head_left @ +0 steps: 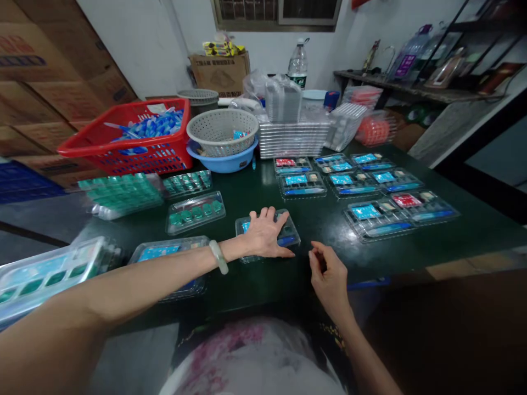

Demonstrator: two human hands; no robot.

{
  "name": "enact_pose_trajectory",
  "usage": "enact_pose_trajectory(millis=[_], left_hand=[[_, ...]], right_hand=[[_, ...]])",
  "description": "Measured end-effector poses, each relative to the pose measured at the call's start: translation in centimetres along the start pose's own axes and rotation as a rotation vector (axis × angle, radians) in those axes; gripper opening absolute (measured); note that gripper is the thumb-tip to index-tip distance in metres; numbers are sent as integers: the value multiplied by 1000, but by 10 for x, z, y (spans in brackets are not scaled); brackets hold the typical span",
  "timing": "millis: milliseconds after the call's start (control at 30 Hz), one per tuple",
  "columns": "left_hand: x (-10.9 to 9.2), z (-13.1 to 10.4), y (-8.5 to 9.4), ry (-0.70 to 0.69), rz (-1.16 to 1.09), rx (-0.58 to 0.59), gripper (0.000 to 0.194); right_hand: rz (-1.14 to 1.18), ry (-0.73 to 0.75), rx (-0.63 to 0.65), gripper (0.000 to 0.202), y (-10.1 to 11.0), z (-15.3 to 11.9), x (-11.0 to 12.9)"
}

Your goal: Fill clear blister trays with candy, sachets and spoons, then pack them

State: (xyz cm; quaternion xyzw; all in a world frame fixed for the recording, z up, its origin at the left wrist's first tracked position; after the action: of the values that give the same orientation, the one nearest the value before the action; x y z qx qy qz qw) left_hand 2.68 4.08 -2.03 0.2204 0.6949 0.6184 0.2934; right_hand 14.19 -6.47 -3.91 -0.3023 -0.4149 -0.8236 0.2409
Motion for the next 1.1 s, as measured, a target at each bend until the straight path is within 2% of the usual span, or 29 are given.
enact_pose_trajectory(millis=[167,333,433,500,600,667,733,800,867,933,1000,1100], left_hand=[[1,-1,-13,-43,13,-10,105],[1,4,-12,-104,-18,-12,99],[0,8,6,-170,-46,25,101],[5,3,33,-198,-58,17,99],[22,-26,83,-211,-91,-19,97],[37,-61,104,-198,-78,4,95],[53,-101,105,-165,-44,66,96],[68,-139,92,-112,-6,128,97],[83,-166,75,-41,-7,146,96],[94,-181,60,11,-20,139,97],[101,-186,50,39,-29,139,99],[102,-187,44,51,-53,191,110]], right_hand=[[-20,39,6,22,-3,-2,4],[-53,73,-3,22,-6,-4,2],[-80,91,-20,20,-3,-5,-1],[-108,102,-18,20,-1,-6,-3],[-158,89,-14,23,3,-7,-7],[-181,72,-14,25,6,-8,-10],[-197,81,-10,25,8,-8,-8],[-205,111,-1,25,5,-5,-2],[-193,166,46,24,-7,3,13],[-172,262,145,23,-33,15,40],[-174,394,244,25,-68,27,78],[-242,597,327,30,-125,45,136]])
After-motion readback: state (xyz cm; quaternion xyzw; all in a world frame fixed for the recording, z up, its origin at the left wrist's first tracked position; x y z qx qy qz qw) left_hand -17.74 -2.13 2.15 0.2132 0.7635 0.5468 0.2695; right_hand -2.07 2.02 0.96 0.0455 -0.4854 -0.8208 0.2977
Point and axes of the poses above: each hand's wrist, its own z-axis towards the middle knuckle, its own y-axis out of the back of the hand, x = y × z, the point moved 10 cm from there along z, towards the middle knuckle, and after that the axes turned 4 degrees about -z, right-handed, at the moved point
